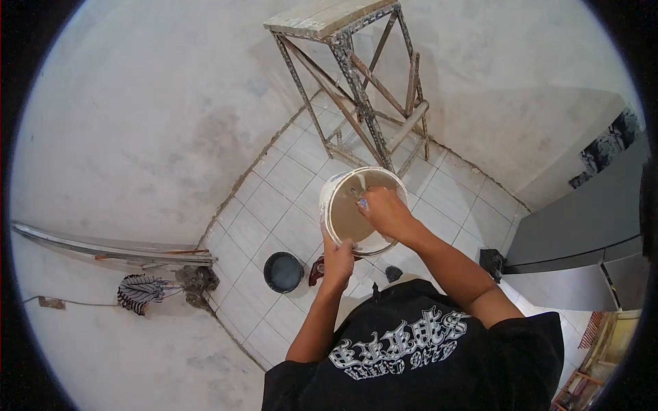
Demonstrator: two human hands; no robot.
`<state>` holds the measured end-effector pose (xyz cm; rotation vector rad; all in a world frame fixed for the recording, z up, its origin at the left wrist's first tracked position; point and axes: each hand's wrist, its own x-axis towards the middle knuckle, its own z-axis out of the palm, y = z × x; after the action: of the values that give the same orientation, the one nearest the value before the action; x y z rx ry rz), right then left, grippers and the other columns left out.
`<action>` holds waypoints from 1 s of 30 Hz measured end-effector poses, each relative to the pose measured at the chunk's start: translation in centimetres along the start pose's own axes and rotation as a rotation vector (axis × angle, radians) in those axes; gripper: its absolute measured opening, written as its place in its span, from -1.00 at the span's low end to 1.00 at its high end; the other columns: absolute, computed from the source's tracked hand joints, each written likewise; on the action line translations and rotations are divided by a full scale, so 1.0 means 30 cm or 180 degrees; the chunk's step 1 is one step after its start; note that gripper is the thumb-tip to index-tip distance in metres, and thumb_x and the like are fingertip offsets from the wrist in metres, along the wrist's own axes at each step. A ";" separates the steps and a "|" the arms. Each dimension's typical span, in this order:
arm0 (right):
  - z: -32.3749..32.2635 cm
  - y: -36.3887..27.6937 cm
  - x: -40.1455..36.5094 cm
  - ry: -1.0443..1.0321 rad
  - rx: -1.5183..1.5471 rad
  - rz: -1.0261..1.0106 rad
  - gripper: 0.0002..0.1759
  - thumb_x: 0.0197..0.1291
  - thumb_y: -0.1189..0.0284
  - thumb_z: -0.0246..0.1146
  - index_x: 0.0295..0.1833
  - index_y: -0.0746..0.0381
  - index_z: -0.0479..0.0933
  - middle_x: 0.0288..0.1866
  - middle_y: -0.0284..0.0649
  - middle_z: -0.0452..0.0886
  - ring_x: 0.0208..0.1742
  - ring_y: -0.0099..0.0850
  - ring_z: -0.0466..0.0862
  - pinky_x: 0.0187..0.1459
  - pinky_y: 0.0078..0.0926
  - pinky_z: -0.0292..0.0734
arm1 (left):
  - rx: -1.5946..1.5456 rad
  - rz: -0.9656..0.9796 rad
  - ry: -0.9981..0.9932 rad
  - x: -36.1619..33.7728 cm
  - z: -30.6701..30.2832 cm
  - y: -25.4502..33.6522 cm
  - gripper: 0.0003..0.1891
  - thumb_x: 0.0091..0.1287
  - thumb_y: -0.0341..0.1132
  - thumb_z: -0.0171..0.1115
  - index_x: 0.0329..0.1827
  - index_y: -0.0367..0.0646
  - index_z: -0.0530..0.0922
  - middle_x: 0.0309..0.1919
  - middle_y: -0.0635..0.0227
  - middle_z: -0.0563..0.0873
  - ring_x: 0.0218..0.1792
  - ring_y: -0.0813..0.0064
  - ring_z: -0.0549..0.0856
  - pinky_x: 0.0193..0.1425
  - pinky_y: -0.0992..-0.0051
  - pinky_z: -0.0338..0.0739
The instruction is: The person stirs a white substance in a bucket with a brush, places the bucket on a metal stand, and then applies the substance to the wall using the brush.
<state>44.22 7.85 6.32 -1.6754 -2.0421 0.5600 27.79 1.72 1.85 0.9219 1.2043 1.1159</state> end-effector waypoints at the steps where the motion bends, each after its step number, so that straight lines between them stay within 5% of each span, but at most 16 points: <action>1: -0.022 0.017 0.003 -0.0241 0.0078 -0.0107 -0.73 0.27 0.33 0.31 -0.18 0.37 0.68 -0.14 0.14 0.70 -0.08 0.14 0.68 -0.01 -0.02 0.58 | -0.0058 -0.0070 0.0026 -0.007 0.022 0.013 -0.19 0.21 -0.59 -0.04 0.60 -0.05 0.03 0.07 0.13 0.57 -0.21 0.46 0.66 -0.34 0.51 0.60; 2: -0.040 0.031 0.003 -0.0485 0.0160 -0.0217 -0.73 0.25 0.34 0.32 -0.16 0.37 0.68 -0.12 0.16 0.70 -0.07 0.14 0.69 -0.01 -0.04 0.58 | -0.0038 -0.0083 0.0058 -0.011 0.036 0.032 -0.19 0.21 -0.59 -0.04 0.60 -0.05 0.03 0.07 0.13 0.57 -0.21 0.46 0.66 -0.34 0.51 0.60; 4: -0.094 0.054 -0.005 -0.0208 0.0420 -0.0494 -0.73 0.24 0.36 0.33 -0.13 0.37 0.69 -0.12 0.17 0.70 -0.08 0.14 0.69 -0.02 -0.06 0.59 | 0.0182 -0.0388 -0.0013 -0.012 0.052 0.077 -0.21 0.26 -0.58 -0.08 0.60 -0.03 -0.03 0.25 -0.03 0.45 0.04 0.12 0.71 -0.11 0.24 0.81; 9: -0.123 0.099 0.020 0.0380 0.0950 -0.0696 -0.76 0.22 0.43 0.33 -0.10 0.38 0.70 -0.19 0.17 0.71 -0.12 0.16 0.70 -0.04 -0.10 0.60 | 0.0016 -0.0004 -0.0167 0.017 0.096 0.051 -0.22 0.25 -0.58 -0.08 0.59 -0.06 -0.01 0.25 -0.02 0.45 0.06 0.14 0.70 -0.11 0.27 0.81; 11: -0.073 0.140 0.050 0.0175 0.0672 -0.0066 -0.78 0.22 0.44 0.32 -0.14 0.38 0.71 -0.22 0.19 0.71 -0.12 0.16 0.71 -0.03 -0.07 0.60 | -0.0083 0.0053 -0.0202 0.021 0.120 0.039 -0.23 0.25 -0.59 -0.07 0.59 -0.08 0.00 0.25 -0.01 0.45 0.06 0.17 0.71 -0.12 0.31 0.81; 13: -0.082 0.134 0.051 0.0302 0.0709 -0.0109 -0.78 0.21 0.45 0.31 -0.16 0.40 0.71 -0.20 0.20 0.71 -0.11 0.15 0.71 -0.02 -0.06 0.60 | 0.0116 0.0315 -0.0082 0.040 0.139 0.025 -0.19 0.19 -0.62 -0.05 0.60 -0.15 0.03 0.24 0.08 0.50 0.09 0.34 0.62 0.07 0.45 0.59; 18: -0.014 0.164 0.064 0.0152 0.0291 0.0239 -0.78 0.20 0.47 0.28 -0.22 0.45 0.69 -0.20 0.24 0.70 -0.10 0.13 0.72 0.00 -0.03 0.60 | 0.0265 0.0038 -0.0117 0.002 0.225 0.086 -0.16 0.15 -0.63 -0.04 0.60 -0.19 0.02 0.27 0.06 0.48 0.23 0.28 0.56 0.24 0.40 0.50; 20: -0.036 0.160 0.040 -0.0053 -0.0274 -0.0278 -0.78 0.23 0.53 0.23 -0.13 0.43 0.69 -0.19 0.20 0.72 -0.12 0.10 0.75 0.01 -0.01 0.63 | 0.0348 -0.0260 -0.0136 0.004 0.239 0.072 -0.15 0.13 -0.63 -0.05 0.60 -0.19 0.02 0.28 0.06 0.48 0.26 0.27 0.53 0.27 0.39 0.49; 22: -0.012 0.203 0.032 0.0095 -0.0216 -0.0300 -0.79 0.23 0.51 0.24 -0.13 0.42 0.69 -0.17 0.19 0.71 -0.10 0.10 0.74 0.02 -0.01 0.63 | 0.0367 0.0386 -0.0183 0.025 0.238 0.040 -0.13 0.11 -0.63 -0.05 0.61 -0.19 0.02 0.29 0.05 0.46 0.27 0.25 0.53 0.29 0.38 0.48; 27: -0.129 0.229 -0.019 0.0026 0.0221 0.0141 -0.80 0.24 0.47 0.25 -0.13 0.37 0.68 -0.10 0.16 0.69 -0.03 0.09 0.72 0.05 0.00 0.61 | 0.0359 0.0337 -0.0209 0.038 0.268 0.009 -0.21 0.19 -0.67 -0.10 0.59 -0.14 0.08 0.36 0.05 0.44 0.37 0.16 0.51 0.35 0.27 0.53; 30: -0.145 0.258 -0.062 0.0665 -0.0027 -0.0095 -0.82 0.22 0.46 0.28 -0.21 0.38 0.66 -0.16 0.12 0.66 -0.09 0.11 0.67 0.00 -0.01 0.57 | 0.0390 0.0369 -0.0318 0.046 0.305 -0.003 -0.21 0.20 -0.69 -0.11 0.59 -0.15 0.08 0.36 0.05 0.45 0.37 0.18 0.52 0.36 0.28 0.53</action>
<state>53.24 7.59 5.40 -1.6315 -1.9183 0.3507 36.86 3.32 2.85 1.1404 1.1590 1.0832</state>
